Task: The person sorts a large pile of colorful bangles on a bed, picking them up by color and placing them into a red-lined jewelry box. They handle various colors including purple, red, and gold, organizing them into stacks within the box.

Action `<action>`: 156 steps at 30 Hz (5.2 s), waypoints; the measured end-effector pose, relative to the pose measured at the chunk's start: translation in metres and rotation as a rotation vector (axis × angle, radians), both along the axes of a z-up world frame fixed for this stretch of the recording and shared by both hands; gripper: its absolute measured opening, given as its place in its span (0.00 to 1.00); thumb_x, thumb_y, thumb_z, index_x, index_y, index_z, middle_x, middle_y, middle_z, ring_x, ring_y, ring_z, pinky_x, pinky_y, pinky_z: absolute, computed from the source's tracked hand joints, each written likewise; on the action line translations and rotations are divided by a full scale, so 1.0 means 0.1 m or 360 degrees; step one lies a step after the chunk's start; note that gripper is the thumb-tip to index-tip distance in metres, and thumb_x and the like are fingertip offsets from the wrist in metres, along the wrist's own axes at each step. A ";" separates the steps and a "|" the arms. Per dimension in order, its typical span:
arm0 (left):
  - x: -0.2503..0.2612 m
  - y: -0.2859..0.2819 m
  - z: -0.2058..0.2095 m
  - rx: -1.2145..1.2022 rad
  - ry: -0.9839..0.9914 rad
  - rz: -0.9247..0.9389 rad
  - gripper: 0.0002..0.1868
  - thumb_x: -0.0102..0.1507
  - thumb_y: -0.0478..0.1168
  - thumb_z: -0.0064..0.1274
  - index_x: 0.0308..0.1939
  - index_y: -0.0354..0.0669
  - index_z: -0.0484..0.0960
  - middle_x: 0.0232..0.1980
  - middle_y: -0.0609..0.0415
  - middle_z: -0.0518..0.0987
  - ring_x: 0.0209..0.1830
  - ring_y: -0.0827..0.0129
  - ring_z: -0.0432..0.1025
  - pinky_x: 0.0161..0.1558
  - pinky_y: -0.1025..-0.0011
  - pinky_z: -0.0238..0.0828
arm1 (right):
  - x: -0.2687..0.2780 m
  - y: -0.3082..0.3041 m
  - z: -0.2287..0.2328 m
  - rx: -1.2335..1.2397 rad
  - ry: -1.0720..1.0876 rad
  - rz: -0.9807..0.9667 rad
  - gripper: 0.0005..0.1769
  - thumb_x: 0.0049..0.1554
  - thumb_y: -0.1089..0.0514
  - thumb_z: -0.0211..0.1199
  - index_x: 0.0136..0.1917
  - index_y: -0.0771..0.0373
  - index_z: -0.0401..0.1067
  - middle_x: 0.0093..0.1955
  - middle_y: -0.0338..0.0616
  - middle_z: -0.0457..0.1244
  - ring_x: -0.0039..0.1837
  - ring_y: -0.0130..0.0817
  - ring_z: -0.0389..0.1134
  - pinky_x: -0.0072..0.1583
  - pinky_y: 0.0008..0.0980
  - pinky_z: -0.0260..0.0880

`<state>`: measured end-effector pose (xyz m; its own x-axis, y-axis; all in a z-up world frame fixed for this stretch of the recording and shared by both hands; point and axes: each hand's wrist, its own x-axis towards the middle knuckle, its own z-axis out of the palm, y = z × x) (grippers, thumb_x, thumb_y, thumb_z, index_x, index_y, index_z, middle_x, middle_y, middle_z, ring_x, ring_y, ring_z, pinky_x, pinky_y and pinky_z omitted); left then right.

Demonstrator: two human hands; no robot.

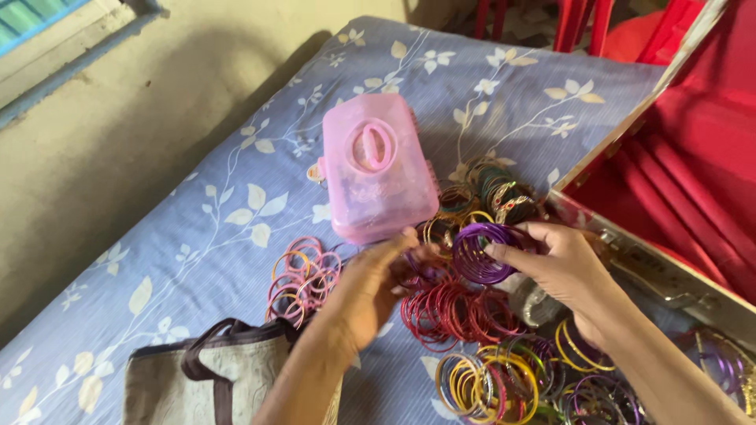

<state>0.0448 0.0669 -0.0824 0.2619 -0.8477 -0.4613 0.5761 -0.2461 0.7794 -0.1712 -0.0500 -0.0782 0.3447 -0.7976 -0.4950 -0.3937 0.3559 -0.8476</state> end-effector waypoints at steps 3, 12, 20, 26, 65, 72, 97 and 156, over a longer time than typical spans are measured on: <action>-0.27 -0.09 0.05 -0.0125 0.0022 -0.0137 0.12 0.61 0.47 0.60 0.43 0.46 0.81 0.40 0.60 0.85 0.35 0.77 0.71 0.38 0.75 0.63 | 0.06 0.05 0.12 0.0007 -0.0278 -0.0056 0.16 0.56 0.56 0.68 0.56 0.65 0.78 0.44 0.40 0.72 0.38 0.23 0.69 0.41 0.23 0.67; -0.61 -0.36 -0.01 -0.0430 -0.0438 0.0077 0.21 0.56 0.33 0.67 0.49 0.36 0.74 0.40 0.53 0.83 0.36 0.75 0.76 0.38 0.75 0.75 | 0.03 0.05 -0.08 -0.0403 -0.0170 0.0079 0.23 0.58 0.57 0.66 0.67 0.58 0.77 0.37 0.34 0.67 0.35 0.21 0.56 0.36 0.27 0.54; -0.61 -0.27 0.05 -0.0508 -0.0577 0.0034 0.22 0.55 0.32 0.67 0.48 0.37 0.72 0.41 0.53 0.82 0.38 0.76 0.77 0.40 0.76 0.78 | 0.00 0.14 0.12 -0.0181 -0.0413 -0.0082 0.16 0.58 0.56 0.64 0.55 0.66 0.83 0.44 0.38 0.73 0.42 0.21 0.66 0.43 0.23 0.65; -0.40 -0.24 0.08 -0.0530 -0.0445 0.0142 0.22 0.56 0.33 0.65 0.49 0.35 0.72 0.43 0.52 0.84 0.40 0.71 0.79 0.47 0.70 0.79 | -0.05 0.10 0.09 -0.0403 -0.0093 -0.0025 0.19 0.60 0.51 0.64 0.56 0.65 0.85 0.45 0.44 0.75 0.42 0.27 0.67 0.45 0.30 0.68; -0.26 -0.04 -0.38 -0.0351 -0.2019 0.0082 0.09 0.64 0.40 0.56 0.42 0.39 0.74 0.34 0.50 0.82 0.35 0.58 0.81 0.38 0.62 0.76 | 0.31 -0.04 -0.65 -0.1228 0.0845 0.0265 0.14 0.49 0.44 0.73 0.40 0.55 0.82 0.39 0.51 0.71 0.43 0.49 0.73 0.47 0.44 0.72; -0.74 -0.25 -0.54 -0.0991 -0.2670 -0.0913 0.10 0.63 0.39 0.57 0.45 0.38 0.76 0.44 0.45 0.76 0.52 0.50 0.69 0.56 0.55 0.66 | -0.49 -0.35 -0.38 -0.0504 -0.0330 -0.0336 0.13 0.61 0.50 0.64 0.45 0.61 0.78 0.39 0.36 0.67 0.42 0.25 0.60 0.45 0.30 0.59; -1.24 -0.71 -0.47 -0.0378 -0.1091 -0.0681 0.20 0.67 0.51 0.60 0.32 0.36 0.82 0.30 0.50 0.81 0.29 0.68 0.71 0.35 0.70 0.66 | -2.06 0.80 -0.67 -0.1487 0.1267 -0.0032 0.11 0.45 0.43 0.71 0.40 0.46 0.83 0.36 0.47 0.69 0.47 0.45 0.70 0.57 0.49 0.65; -1.61 0.31 -0.44 -0.1144 -0.2672 -0.1507 0.16 0.54 0.51 0.64 0.41 0.48 0.86 0.39 0.54 0.78 0.47 0.59 0.70 0.53 0.57 0.59 | -1.82 0.91 0.03 -0.0582 0.0290 -0.0479 0.14 0.56 0.55 0.67 0.56 0.50 0.82 0.44 0.34 0.75 0.43 0.23 0.72 0.50 0.28 0.71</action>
